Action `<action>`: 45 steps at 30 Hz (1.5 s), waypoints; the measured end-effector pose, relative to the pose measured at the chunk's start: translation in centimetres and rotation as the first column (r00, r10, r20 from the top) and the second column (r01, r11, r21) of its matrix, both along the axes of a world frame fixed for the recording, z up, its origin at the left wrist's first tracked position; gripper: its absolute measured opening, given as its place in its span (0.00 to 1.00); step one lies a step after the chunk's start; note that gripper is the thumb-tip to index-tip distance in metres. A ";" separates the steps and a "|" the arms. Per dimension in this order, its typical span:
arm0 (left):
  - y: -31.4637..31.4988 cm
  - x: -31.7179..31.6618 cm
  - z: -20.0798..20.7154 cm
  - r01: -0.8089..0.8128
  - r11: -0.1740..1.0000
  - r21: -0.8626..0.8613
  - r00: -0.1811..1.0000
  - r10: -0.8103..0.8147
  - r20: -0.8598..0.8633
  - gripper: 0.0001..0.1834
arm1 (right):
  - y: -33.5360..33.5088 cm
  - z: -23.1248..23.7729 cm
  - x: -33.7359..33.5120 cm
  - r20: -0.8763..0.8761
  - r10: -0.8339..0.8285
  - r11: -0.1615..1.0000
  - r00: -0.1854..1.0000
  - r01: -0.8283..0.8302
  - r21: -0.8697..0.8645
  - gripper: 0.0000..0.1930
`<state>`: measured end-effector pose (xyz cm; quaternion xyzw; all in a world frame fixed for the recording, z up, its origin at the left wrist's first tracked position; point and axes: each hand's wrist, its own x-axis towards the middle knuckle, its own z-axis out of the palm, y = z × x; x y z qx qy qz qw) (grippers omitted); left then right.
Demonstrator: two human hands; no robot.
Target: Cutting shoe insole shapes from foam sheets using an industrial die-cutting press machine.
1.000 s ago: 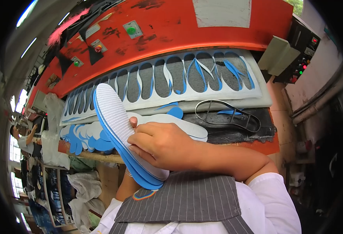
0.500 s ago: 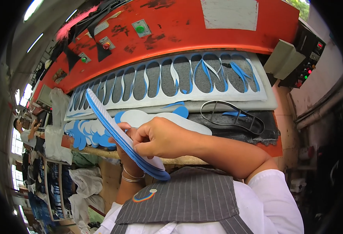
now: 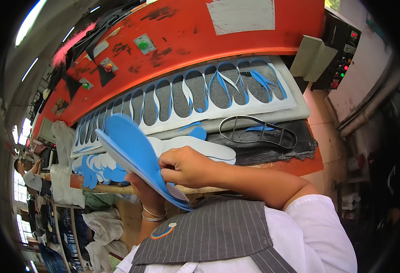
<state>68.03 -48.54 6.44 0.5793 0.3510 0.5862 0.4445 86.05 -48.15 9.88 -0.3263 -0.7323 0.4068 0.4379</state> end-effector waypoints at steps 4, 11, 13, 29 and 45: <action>0.1 0.4 -1.7 -0.047 0.999 0.014 0.997 0.046 0.068 0.43 | -0.3 0.0 0.3 -0.257 0.053 0.857 0.965 -0.176 -0.485 0.10; -1.2 2.9 0.2 -0.094 0.989 0.117 0.982 0.073 0.174 0.38 | -1.0 1.6 1.8 -0.090 0.060 0.983 0.994 -0.075 -0.166 0.10; -1.6 1.3 -0.6 -0.028 0.991 0.135 0.992 0.011 0.129 0.36 | -1.3 1.9 1.9 -0.061 0.050 0.988 0.997 -0.058 -0.141 0.10; -1.5 -3.2 -3.9 0.329 0.855 -0.401 0.790 -0.016 0.613 0.42 | -3.5 3.6 1.5 -0.030 0.192 0.980 0.981 -0.190 0.053 0.06; -0.5 -3.9 -5.5 0.742 0.670 0.001 0.532 -0.589 0.608 0.20 | -3.2 3.4 1.3 -0.124 0.182 0.977 0.975 -0.193 -0.090 0.05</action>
